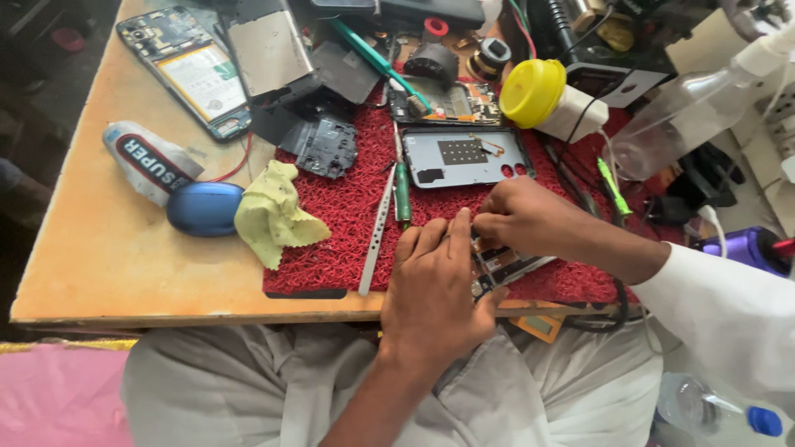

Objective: The person is repairing a mobile phone by applying a liquid from a bottle to the battery area and then peeling off a protective film from the battery. The person handles the phone chassis and battery with their hands.

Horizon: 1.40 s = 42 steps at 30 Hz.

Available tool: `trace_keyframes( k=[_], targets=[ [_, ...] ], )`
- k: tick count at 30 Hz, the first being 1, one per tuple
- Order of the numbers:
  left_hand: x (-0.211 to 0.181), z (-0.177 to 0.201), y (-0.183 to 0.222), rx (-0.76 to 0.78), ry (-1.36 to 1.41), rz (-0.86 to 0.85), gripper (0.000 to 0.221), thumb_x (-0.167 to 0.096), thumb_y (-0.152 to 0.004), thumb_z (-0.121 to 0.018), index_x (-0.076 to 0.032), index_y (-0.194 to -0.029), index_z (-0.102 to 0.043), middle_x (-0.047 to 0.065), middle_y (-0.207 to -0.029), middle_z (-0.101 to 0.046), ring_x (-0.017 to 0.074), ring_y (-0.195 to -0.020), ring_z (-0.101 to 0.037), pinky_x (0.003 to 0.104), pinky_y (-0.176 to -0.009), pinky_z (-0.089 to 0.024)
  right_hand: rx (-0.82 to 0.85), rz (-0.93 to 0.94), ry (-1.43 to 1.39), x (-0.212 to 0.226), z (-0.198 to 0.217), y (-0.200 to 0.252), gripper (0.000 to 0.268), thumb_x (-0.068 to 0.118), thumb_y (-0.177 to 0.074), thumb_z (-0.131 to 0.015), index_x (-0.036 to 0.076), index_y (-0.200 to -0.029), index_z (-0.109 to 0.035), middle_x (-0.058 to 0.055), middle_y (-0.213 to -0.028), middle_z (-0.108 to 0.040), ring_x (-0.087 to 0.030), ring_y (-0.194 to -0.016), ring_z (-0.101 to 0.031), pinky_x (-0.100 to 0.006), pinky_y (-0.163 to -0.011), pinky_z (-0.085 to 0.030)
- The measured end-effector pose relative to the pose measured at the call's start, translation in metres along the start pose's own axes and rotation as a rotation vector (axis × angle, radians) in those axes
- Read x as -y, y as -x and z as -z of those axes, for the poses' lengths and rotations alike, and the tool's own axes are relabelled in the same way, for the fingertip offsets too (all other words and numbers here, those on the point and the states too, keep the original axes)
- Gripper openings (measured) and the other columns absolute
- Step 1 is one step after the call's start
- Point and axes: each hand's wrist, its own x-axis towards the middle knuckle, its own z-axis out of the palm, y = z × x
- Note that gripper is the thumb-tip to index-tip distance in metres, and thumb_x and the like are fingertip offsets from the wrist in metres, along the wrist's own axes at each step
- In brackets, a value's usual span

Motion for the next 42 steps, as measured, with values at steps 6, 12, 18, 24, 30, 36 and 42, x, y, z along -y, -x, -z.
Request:
trace_keyframes(
  k=[6,12,18,24,30,36,42],
  targets=[
    [-0.001,0.003,0.003,-0.074,-0.013,-0.03,0.098,-0.041,-0.067,-0.087,0.011,-0.14,-0.048,0.02,-0.114,-0.068,0.0325,-0.121,-0.055,0.044,-0.112,-0.034,0.024,0.096,0.145,0.009,0.048,0.022,0.022,0.02,-0.092,-0.066,0.0,-0.094,-0.074,-0.009,-0.072,-0.071,-0.017,-0.067,-0.064,-0.034,-0.062,-0.053],
    [-0.004,0.012,-0.006,-0.075,0.021,-0.105,0.093,-0.051,-0.074,-0.085,0.007,-0.137,-0.051,0.019,-0.118,-0.067,0.0326,-0.114,-0.055,0.049,-0.1,-0.037,-0.559,0.66,0.167,-0.036,0.008,0.055,0.017,0.007,-0.087,-0.067,0.003,-0.103,-0.071,-0.011,-0.107,-0.071,-0.026,-0.103,-0.066,-0.038,-0.088,-0.052],
    [0.011,0.002,-0.066,0.216,-0.222,-0.359,0.025,-0.022,-0.084,-0.074,-0.004,-0.101,-0.073,0.014,-0.103,-0.068,0.0326,-0.104,-0.062,0.046,-0.087,-0.05,-0.807,0.662,0.022,-0.052,-0.031,0.048,0.012,0.001,-0.091,-0.065,0.002,-0.102,-0.068,-0.012,-0.113,-0.069,-0.033,-0.115,-0.062,-0.043,-0.1,-0.049],
    [0.004,0.005,-0.086,0.385,-0.298,-0.511,0.014,-0.011,-0.071,-0.072,-0.004,-0.083,-0.076,0.01,-0.093,-0.07,0.0284,-0.101,-0.063,0.039,-0.091,-0.052,-0.914,0.586,0.067,-0.048,-0.037,0.039,0.02,0.0,-0.086,-0.06,0.002,-0.105,-0.065,-0.012,-0.113,-0.066,-0.033,-0.115,-0.058,-0.046,-0.102,-0.045],
    [-0.003,0.007,-0.085,0.457,-0.531,-0.7,0.022,-0.01,-0.066,-0.072,0.0,-0.086,-0.072,0.013,-0.092,-0.067,0.0281,-0.097,-0.061,0.037,-0.09,-0.05,-0.908,0.535,0.113,-0.052,-0.042,0.034,0.024,0.004,-0.086,-0.061,0.004,-0.11,-0.064,-0.011,-0.117,-0.063,-0.032,-0.118,-0.055,-0.048,-0.101,-0.042],
    [0.005,0.006,-0.082,0.471,-0.436,-0.676,0.024,-0.007,-0.064,-0.067,-0.001,-0.088,-0.066,0.012,-0.094,-0.061,0.0305,-0.096,-0.056,0.04,-0.09,-0.047,-0.931,0.52,0.161,-0.047,-0.042,0.033,0.025,0.005,-0.087,-0.06,0.006,-0.111,-0.064,-0.009,-0.116,-0.062,-0.03,-0.117,-0.054,-0.047,-0.099,-0.042],
    [0.02,0.005,-0.08,0.435,-0.336,-0.734,0.022,-0.003,-0.068,-0.064,-0.001,-0.09,-0.064,0.01,-0.097,-0.059,0.0284,-0.101,-0.054,0.04,-0.095,-0.046,-0.922,0.505,0.212,-0.045,-0.042,0.033,0.021,0.004,-0.089,-0.059,0.006,-0.11,-0.061,-0.008,-0.114,-0.061,-0.029,-0.115,-0.055,-0.046,-0.096,-0.041]
  ],
)
